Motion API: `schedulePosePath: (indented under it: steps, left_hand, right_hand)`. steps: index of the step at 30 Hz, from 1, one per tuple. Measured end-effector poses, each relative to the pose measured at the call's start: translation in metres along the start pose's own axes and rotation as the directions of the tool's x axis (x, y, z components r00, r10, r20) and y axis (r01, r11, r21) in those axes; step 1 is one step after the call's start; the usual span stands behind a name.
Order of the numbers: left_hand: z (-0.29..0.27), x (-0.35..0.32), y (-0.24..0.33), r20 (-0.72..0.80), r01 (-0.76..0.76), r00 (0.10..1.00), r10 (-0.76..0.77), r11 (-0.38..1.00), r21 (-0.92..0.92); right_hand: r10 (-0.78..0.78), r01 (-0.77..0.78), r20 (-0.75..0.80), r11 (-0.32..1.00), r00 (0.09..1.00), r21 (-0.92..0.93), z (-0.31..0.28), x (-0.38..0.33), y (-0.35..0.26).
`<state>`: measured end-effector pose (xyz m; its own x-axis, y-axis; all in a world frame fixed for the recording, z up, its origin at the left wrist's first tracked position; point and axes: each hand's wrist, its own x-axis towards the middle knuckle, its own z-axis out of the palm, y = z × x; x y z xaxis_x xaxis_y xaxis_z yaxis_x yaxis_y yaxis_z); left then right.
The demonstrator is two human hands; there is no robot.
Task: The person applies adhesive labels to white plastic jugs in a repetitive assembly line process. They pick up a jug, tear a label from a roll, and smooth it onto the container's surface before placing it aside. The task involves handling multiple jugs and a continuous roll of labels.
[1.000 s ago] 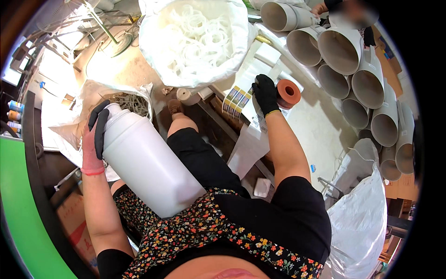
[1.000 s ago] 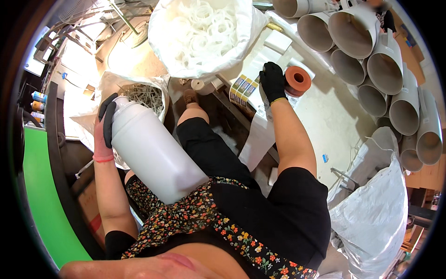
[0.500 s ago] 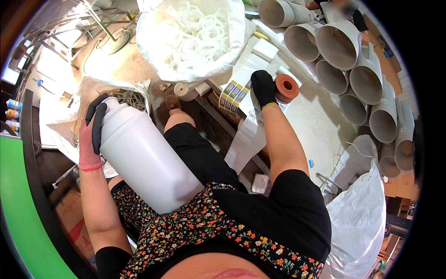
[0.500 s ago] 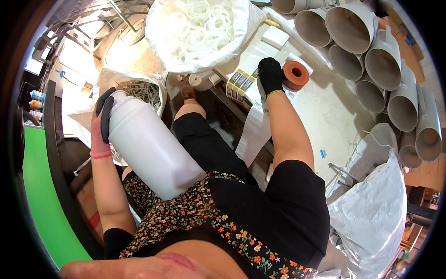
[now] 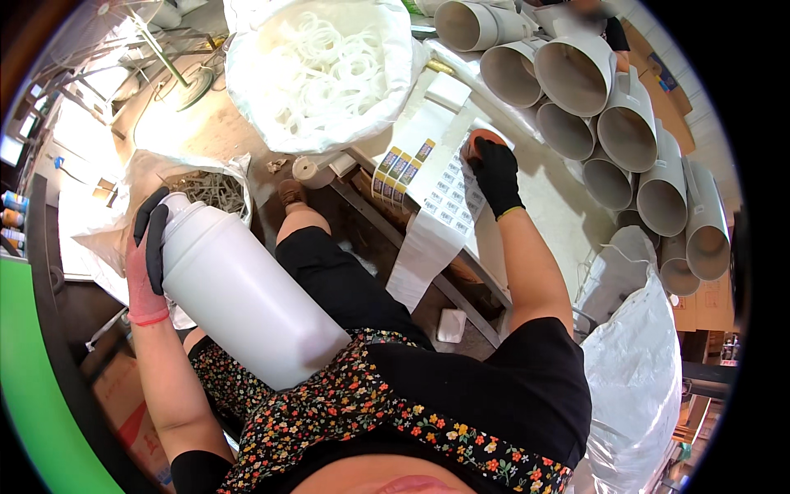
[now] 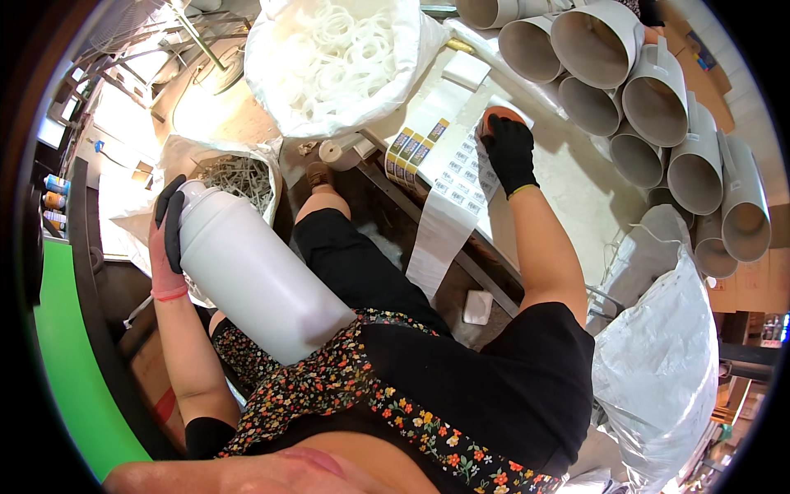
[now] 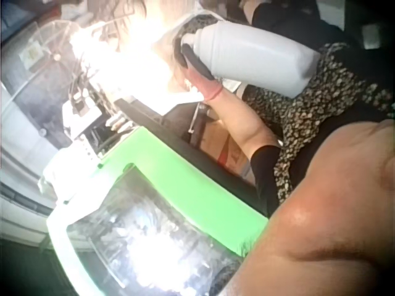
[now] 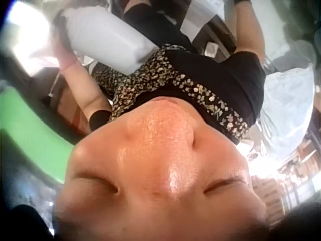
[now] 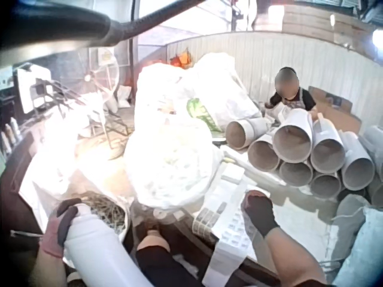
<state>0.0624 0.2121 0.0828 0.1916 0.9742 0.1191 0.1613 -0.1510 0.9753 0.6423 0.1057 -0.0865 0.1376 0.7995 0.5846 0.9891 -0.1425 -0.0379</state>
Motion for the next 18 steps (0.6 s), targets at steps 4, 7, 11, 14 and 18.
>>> schedulePosePath:
  steps: [4,7,11,14,18]
  left_hand:
    - [0.006,-0.001,0.007,0.022,0.039,0.999,-0.038,0.999,-0.012]
    - [0.001,0.004,0.000,0.009,0.012,1.000,-0.012,1.000,0.002]
    - [0.001,0.004,-0.002,0.014,0.037,0.999,-0.036,0.999,-0.015]
    - [0.010,0.002,0.003,-0.025,-0.002,1.000,0.001,0.999,-0.032]
    - [0.019,0.004,0.010,0.019,-0.004,1.000,0.004,1.000,-0.001]
  right_hand:
    - [0.001,-0.005,-0.163,1.000,0.987,-0.024,-0.010,0.016,0.001]
    - [-0.009,0.012,-0.077,0.999,0.997,0.047,-0.002,-0.002,0.003]
    - [-0.016,0.016,-0.002,0.995,1.000,0.096,-0.022,-0.020,-0.024]
    - [-0.002,0.001,0.013,0.995,1.000,0.103,-0.033,-0.023,-0.027]
    - [0.052,-0.051,-0.068,0.998,0.996,0.021,-0.017,0.002,0.002]
